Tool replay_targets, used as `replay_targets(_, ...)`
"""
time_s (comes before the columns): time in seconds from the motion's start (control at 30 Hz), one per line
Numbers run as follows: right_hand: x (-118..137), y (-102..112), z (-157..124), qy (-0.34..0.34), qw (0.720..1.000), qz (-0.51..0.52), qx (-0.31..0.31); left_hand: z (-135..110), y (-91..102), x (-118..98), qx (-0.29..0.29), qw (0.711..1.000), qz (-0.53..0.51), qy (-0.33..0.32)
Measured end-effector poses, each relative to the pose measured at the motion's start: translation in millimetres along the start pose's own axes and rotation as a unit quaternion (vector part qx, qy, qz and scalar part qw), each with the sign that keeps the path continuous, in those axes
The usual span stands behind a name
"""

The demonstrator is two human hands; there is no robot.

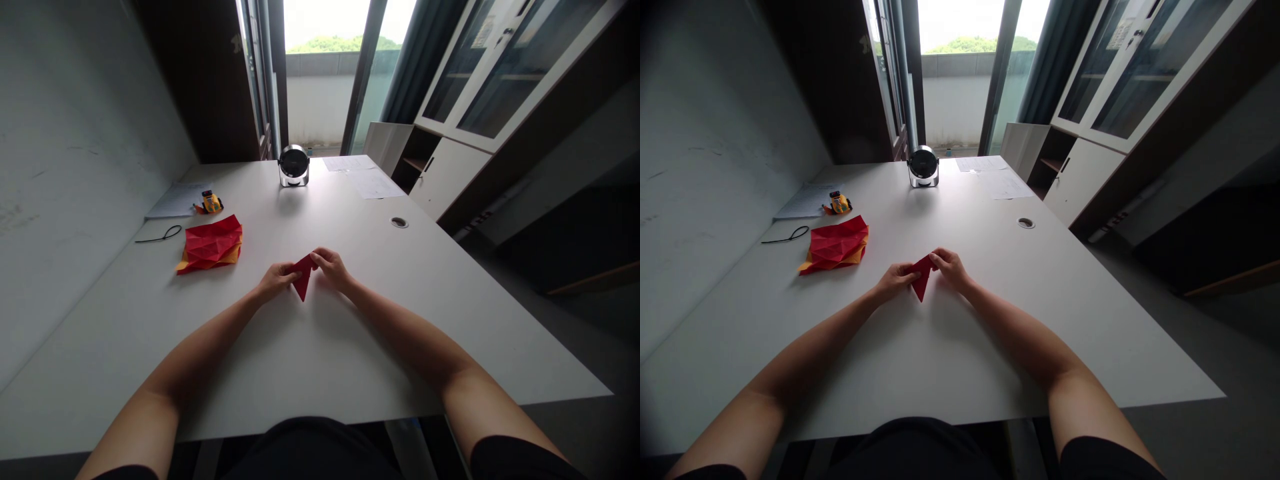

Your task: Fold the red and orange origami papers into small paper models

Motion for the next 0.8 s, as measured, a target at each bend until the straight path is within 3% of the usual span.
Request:
replay_targets(0.23, 1.1, 6.4, 1.3, -0.002, 1.0, 0.004, -0.029, 1.8, -0.6, 0.2, -0.001, 1.0, 0.008, -0.004)
replay_targets(0.47, -0.7, 15.1, 3.9, 0.002, 0.997, 0.03, -0.068, 5.9, 12.3, 5.2, -0.058, 0.998, -0.026, -0.029)
replay_targets(0.63, -4.2, 13.6, 5.0, -0.005, 0.998, 0.03, -0.062, 6.3, 21.8, 10.4, -0.102, 0.991, -0.082, -0.031)
replay_targets(0.8, -5.7, 12.6, 5.6, 0.006, 0.997, 0.04, -0.063, 4.8, 28.8, 7.7, -0.13, 0.988, -0.07, -0.054)
Point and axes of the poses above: each hand's wrist, its own z-axis towards the middle knuckle, its own y-axis out of the back of the hand, x = y × z, the point moved 9 cm from there along z, towards the middle knuckle, and after that the axes turned 13 degrees about -z, right-handed, at the moved point
